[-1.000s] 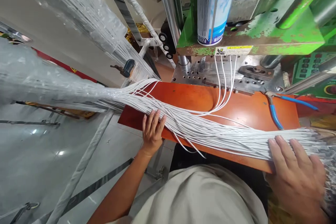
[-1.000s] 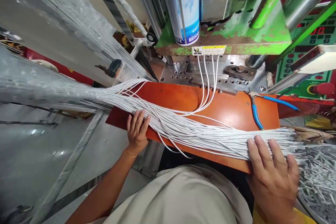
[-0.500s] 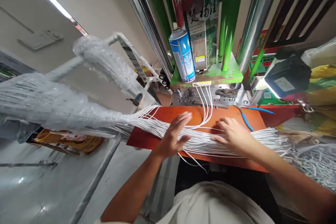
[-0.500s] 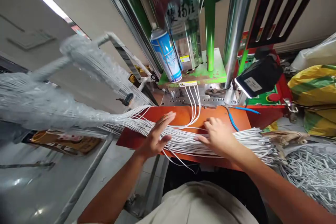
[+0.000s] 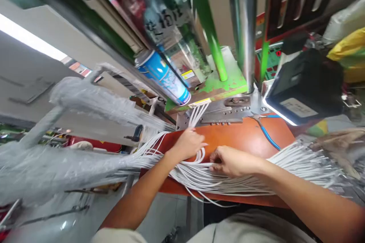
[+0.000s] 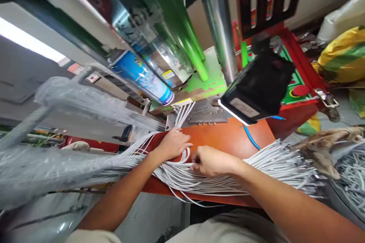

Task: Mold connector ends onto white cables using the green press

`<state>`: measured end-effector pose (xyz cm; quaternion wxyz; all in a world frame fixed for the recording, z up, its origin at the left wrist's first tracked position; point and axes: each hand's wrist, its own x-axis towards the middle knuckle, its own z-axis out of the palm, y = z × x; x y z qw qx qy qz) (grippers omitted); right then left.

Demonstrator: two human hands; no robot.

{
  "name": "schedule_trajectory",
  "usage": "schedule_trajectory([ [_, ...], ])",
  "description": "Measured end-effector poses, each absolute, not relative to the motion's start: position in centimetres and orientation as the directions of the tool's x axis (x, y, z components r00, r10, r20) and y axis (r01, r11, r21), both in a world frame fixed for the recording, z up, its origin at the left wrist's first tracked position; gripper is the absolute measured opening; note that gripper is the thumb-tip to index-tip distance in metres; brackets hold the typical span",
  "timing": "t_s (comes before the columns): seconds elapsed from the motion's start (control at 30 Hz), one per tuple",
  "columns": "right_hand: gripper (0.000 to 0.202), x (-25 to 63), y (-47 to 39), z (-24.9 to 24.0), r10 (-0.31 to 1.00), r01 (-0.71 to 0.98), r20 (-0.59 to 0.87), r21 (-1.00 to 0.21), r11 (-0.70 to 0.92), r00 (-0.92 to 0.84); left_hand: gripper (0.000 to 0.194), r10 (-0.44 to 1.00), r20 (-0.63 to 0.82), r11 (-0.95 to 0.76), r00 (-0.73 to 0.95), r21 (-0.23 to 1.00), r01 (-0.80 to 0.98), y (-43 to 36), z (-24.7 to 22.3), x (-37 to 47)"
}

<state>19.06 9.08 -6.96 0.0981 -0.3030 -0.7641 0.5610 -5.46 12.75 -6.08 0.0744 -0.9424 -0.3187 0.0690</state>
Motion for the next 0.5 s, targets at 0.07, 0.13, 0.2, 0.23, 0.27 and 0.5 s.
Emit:
schedule_trajectory([
  [0.07, 0.02, 18.9, 9.6, -7.2, 0.637, 0.351, -0.199, -0.929, 0.119, -0.745, 0.034, 0.688, -0.078, -0.711, 0.722, -0.275, 0.648, 12.4, -5.3, -11.0],
  [0.13, 0.016, 18.9, 9.8, -7.7, 0.693, 0.359, -0.213, -0.931, 0.071, -0.689, 0.031, 0.759, -0.02, -0.625, 0.651, -0.304, 0.719, 12.1, -5.2, -14.9],
  [0.2, 0.018, 19.0, 9.8, -8.3, 0.699, 0.356, -0.24, -0.934, 0.022, -0.674, 0.029, 0.806, 0.035, -0.561, 0.591, -0.272, 0.782, 11.8, -5.8, -16.5],
  [0.23, 0.021, 19.1, 9.9, -8.7, 0.68, 0.348, -0.258, -0.937, -0.004, -0.686, 0.028, 0.823, 0.059, -0.538, 0.565, -0.24, 0.808, 11.6, -6.3, -16.5],
  [0.27, 0.025, 19.2, 10.0, -9.0, 0.65, 0.341, -0.277, -0.94, -0.029, -0.708, 0.027, 0.837, 0.082, -0.517, 0.541, -0.202, 0.832, 11.4, -6.9, -16.0],
  [0.5, 0.031, 20.6, 9.4, -6.9, 0.687, 0.492, -0.312, -0.867, 0.077, -0.656, 0.022, 0.805, 0.306, -0.571, 0.509, 0.166, 0.804, 9.1, -6.2, -8.4],
])
